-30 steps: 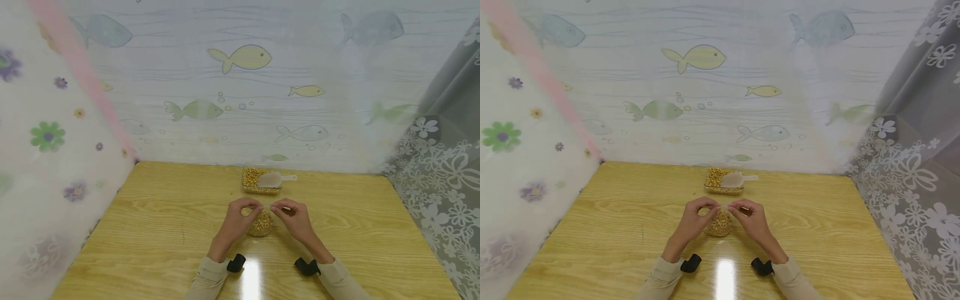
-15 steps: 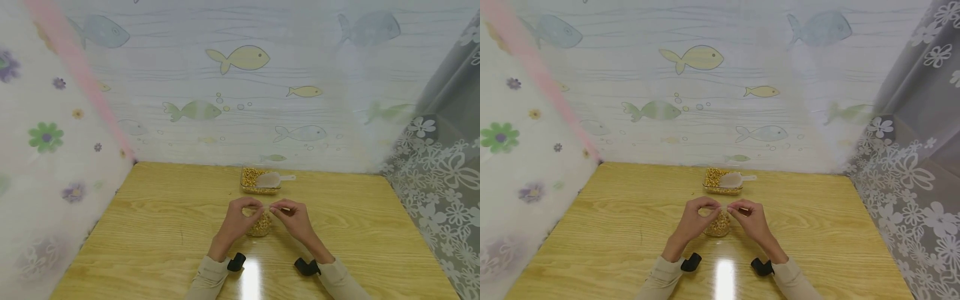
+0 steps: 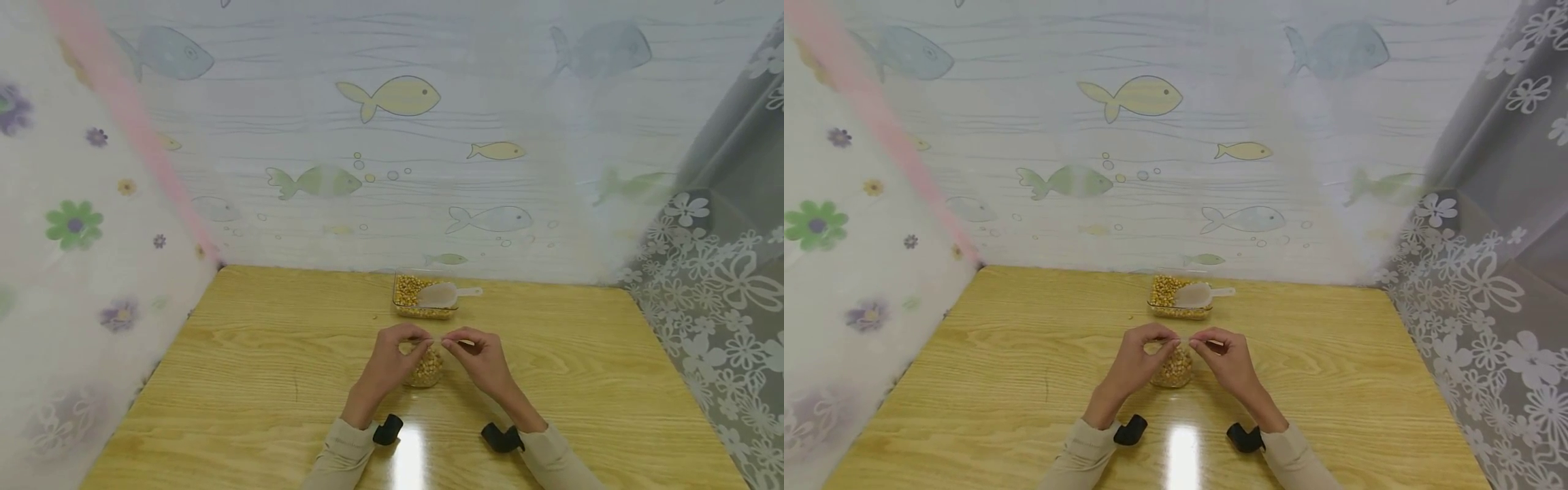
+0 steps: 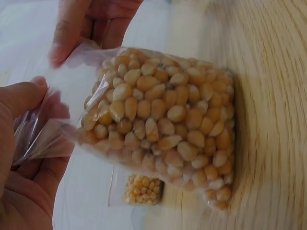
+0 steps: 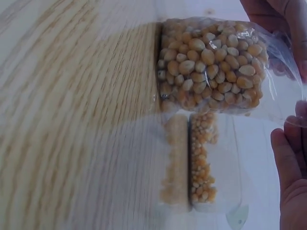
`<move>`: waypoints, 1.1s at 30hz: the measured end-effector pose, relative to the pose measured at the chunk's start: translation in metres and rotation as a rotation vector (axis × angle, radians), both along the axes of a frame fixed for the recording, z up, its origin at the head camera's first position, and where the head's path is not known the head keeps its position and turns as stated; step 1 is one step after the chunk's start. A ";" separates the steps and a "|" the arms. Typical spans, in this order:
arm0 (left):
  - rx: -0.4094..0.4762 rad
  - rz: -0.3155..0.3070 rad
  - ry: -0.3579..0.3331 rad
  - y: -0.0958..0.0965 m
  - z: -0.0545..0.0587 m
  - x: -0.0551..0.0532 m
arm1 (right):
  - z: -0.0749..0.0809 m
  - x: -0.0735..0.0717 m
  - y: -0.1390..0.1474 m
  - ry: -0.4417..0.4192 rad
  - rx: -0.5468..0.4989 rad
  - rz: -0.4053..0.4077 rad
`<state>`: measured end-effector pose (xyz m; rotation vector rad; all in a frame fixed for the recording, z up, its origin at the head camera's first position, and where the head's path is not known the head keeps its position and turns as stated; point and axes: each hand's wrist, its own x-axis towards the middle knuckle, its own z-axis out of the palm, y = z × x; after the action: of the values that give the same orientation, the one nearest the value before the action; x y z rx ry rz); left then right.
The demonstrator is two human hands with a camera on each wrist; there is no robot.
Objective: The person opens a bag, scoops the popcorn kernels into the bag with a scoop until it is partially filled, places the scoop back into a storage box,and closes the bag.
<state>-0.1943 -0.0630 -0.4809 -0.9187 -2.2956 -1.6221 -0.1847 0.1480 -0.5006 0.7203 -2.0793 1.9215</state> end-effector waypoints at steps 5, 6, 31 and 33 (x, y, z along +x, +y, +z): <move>0.036 0.027 -0.011 -0.011 -0.005 -0.002 | -0.001 -0.001 0.000 0.025 -0.020 -0.033; 0.044 0.035 -0.014 -0.013 -0.006 -0.002 | -0.001 -0.001 0.000 0.025 -0.030 -0.035; 0.060 0.022 0.005 -0.013 -0.008 -0.004 | 0.025 0.001 -0.019 0.151 0.159 -0.110; 0.049 0.018 -0.002 -0.015 -0.009 -0.005 | 0.033 0.005 -0.018 0.132 0.162 -0.104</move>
<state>-0.1992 -0.0780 -0.4896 -0.8840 -2.2484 -1.6642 -0.1800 0.1296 -0.4676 0.7350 -2.1631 1.6206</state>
